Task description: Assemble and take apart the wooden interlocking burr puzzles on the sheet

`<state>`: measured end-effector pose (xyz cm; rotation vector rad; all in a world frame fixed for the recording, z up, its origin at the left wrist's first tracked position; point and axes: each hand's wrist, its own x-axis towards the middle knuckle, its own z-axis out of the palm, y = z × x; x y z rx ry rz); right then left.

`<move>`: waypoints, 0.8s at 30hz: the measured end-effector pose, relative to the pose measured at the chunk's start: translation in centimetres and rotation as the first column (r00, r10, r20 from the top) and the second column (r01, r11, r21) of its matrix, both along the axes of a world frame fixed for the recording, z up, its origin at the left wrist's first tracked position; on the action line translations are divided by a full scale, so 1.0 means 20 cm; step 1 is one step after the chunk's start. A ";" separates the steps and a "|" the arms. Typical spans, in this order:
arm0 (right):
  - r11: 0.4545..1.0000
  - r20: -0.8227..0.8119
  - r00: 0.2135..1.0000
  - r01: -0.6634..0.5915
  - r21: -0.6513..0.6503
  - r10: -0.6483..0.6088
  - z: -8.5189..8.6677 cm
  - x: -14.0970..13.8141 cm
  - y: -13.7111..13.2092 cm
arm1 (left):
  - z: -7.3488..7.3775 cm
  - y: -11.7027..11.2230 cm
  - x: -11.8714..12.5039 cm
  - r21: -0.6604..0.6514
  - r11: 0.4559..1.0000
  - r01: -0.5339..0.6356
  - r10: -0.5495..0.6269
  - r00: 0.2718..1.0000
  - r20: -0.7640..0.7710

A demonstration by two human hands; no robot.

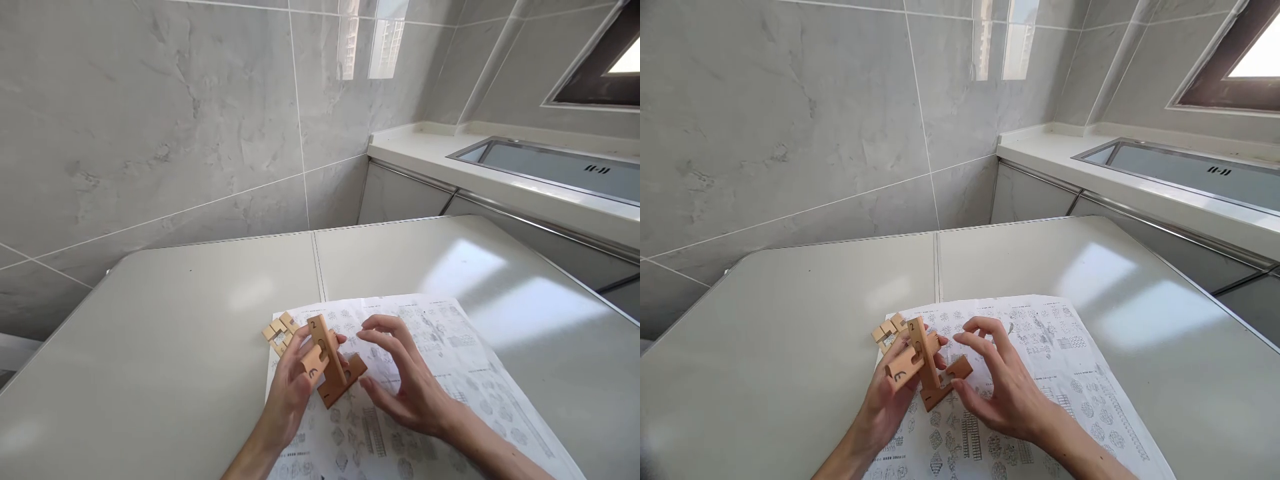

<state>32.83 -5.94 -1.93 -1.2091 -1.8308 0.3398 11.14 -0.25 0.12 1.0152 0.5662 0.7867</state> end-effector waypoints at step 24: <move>0.999 -0.245 0.970 0.000 0.033 0.008 -0.04 -0.12 -0.02 | 0.00 -0.09 0.04 0.112 0.993 -0.032 0.060 0.964 -0.258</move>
